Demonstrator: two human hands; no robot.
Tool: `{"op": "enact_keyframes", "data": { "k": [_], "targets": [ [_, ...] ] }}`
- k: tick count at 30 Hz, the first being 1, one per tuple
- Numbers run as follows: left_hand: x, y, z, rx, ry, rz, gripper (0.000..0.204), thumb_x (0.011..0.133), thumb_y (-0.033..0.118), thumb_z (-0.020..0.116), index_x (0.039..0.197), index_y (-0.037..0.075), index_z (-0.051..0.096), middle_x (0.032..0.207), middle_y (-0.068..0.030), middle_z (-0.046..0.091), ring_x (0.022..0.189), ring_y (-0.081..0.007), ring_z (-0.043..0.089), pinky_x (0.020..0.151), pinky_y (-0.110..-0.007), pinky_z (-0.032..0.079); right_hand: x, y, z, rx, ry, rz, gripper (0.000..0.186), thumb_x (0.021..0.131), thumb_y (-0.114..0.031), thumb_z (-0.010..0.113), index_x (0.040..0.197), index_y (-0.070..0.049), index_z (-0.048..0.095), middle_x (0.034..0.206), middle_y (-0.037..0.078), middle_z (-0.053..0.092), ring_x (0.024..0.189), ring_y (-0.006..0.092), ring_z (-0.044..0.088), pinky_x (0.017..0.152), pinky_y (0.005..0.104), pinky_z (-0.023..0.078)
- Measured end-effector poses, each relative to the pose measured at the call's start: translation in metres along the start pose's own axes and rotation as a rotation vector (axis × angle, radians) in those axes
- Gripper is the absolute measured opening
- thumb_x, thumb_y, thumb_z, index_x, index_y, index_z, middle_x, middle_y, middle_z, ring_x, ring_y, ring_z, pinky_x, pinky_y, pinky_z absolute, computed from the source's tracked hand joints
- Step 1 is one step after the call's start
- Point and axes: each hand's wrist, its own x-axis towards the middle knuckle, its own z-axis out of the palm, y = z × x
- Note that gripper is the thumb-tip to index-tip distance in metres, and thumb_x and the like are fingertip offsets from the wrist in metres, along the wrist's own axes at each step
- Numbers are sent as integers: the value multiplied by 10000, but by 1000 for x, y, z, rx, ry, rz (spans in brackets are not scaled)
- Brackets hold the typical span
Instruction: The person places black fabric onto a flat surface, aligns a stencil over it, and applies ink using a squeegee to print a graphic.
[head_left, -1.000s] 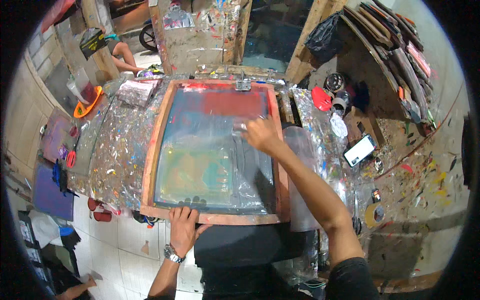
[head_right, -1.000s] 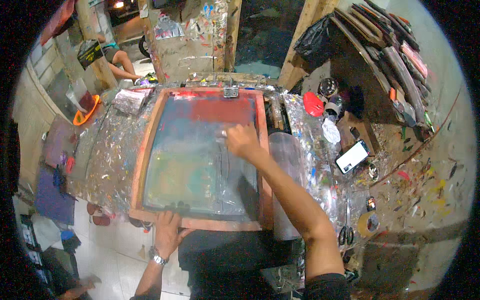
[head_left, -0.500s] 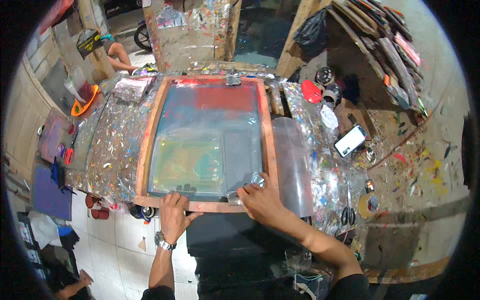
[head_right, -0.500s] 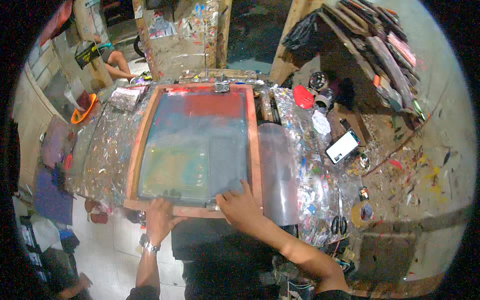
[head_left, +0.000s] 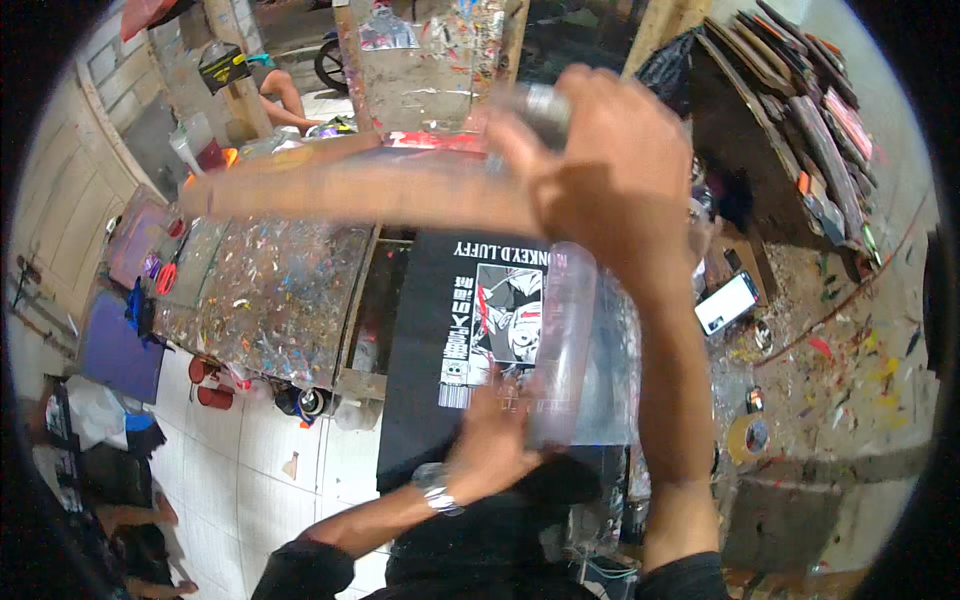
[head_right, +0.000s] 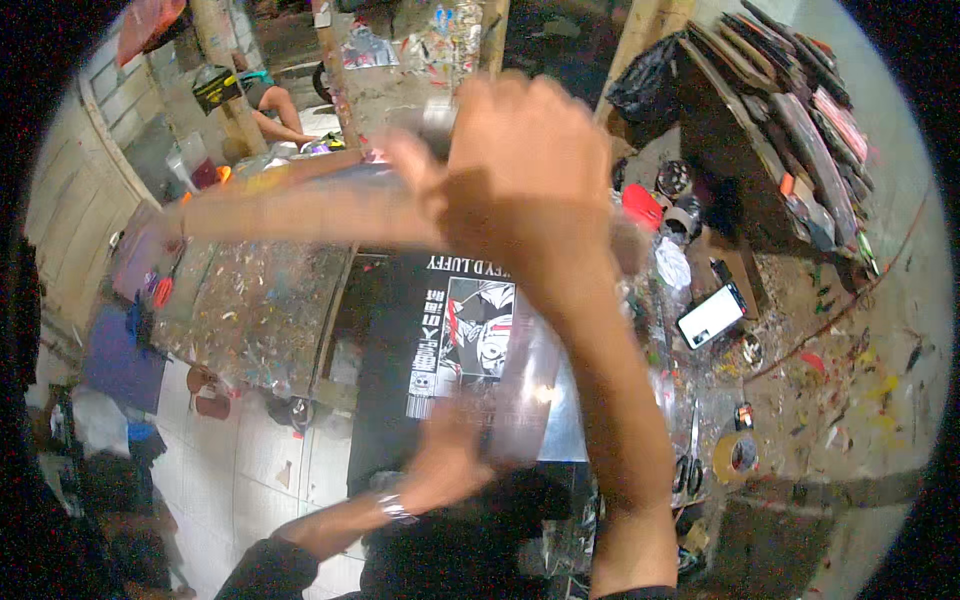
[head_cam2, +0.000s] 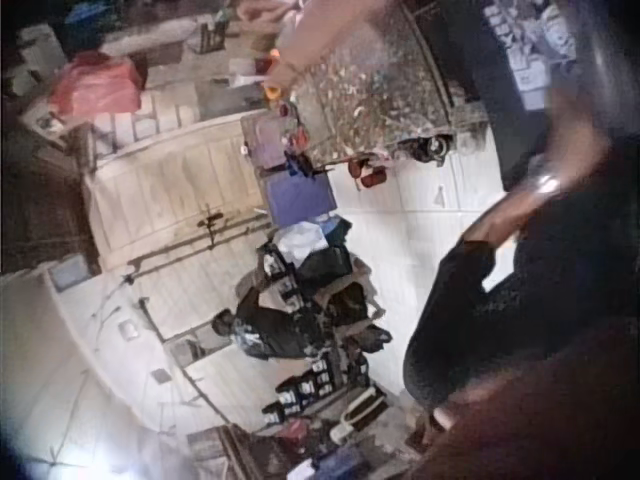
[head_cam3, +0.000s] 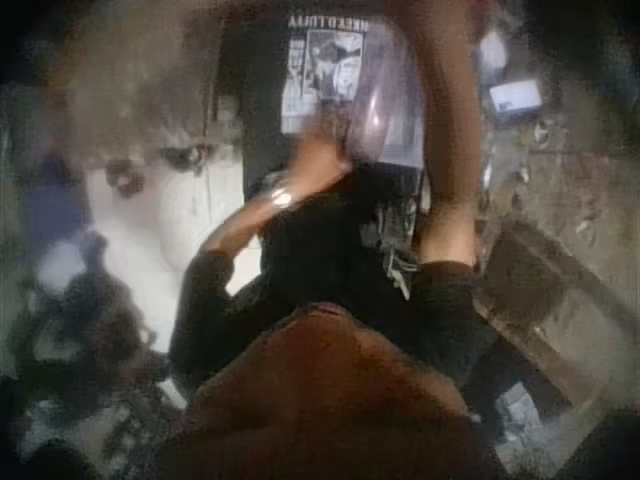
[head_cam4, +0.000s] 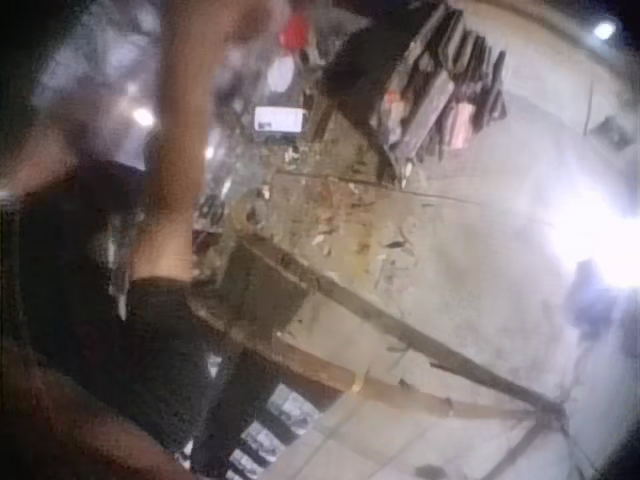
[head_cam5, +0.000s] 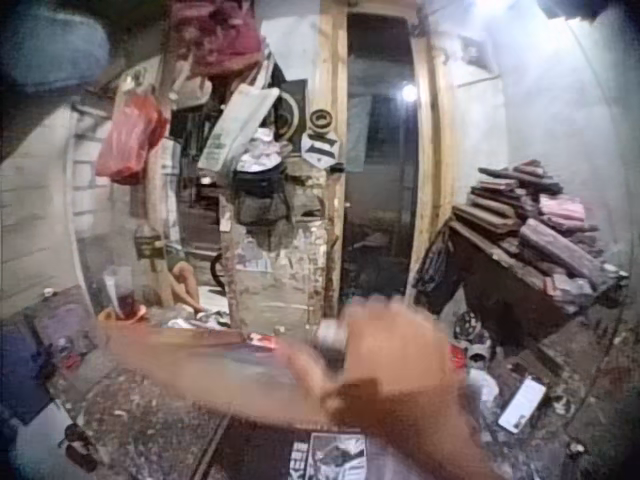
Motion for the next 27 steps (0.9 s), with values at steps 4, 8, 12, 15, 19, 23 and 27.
{"op": "enact_keyframes", "data": {
  "k": [4, 8, 12, 15, 19, 23, 27],
  "targets": [
    [15, -1, 69, -374, -179, 155, 692, 897, 297, 768, 1483, 34, 509, 1430, -236, 593, 1381, -406, 516, 1133, -502, 412, 73, 34, -5, -21, -45, 6, 624, 946, -502, 650, 756, 90, 699, 690, 278, 663, 709, 451, 698, 684, 523, 559],
    [122, -97, 55, -321, 103, 178, 415, 851, 53, 709, 1265, 78, 688, 1131, -189, 721, 1032, -349, 697, 941, -412, 553, 102, 33, -17, 106, -223, 92, 671, 897, -524, 698, 725, 124, 691, 700, 325, 652, 721, 484, 680, 708, 528, 541],
    [235, -258, 39, 509, 237, 5, 359, 906, 216, 680, 1223, 47, 689, 1463, -201, 554, 1282, -474, 523, 1022, -559, 472, 112, 36, -23, 152, -263, 136, 691, 897, -544, 686, 768, 134, 700, 755, 342, 666, 787, 487, 697, 743, 524, 553],
    [261, -287, 33, 601, 291, 310, 243, 895, 155, 708, 1110, 43, 708, 1370, -185, 621, 1207, -428, 592, 972, -524, 501, 122, 34, -27, 95, -388, 265, 706, 896, -573, 666, 841, 129, 715, 854, 354, 690, 895, 479, 710, 833, 522, 567],
    [240, -256, -15, -328, 260, -101, 150, 866, 90, 756, 967, 25, 667, 1083, -126, 716, 983, -294, 674, 871, -422, 521, 125, 60, 22, 46, -207, 113, 843, 831, -760, 632, 989, 57, 766, 950, 332, 716, 960, 486, 704, 868, 507, 551],
    [144, -329, -75, -447, 787, -461, 198, 858, 112, 799, 993, 40, 673, 896, -63, 693, 846, -181, 622, 820, -337, 504, 133, 93, 19, 88, -176, 88, 897, 837, -770, 616, 792, 121, 714, 803, 364, 679, 882, 495, 715, 812, 542, 553],
    [-63, -393, -196, -273, 1377, -737, 221, 856, 96, 789, 1021, 45, 651, 929, -86, 683, 826, -172, 624, 749, -333, 518, 142, 67, 14, 89, -176, 116, 842, 852, -721, 639, 896, 115, 726, 900, 374, 685, 957, 489, 704, 843, 526, 538]
  ]
}}
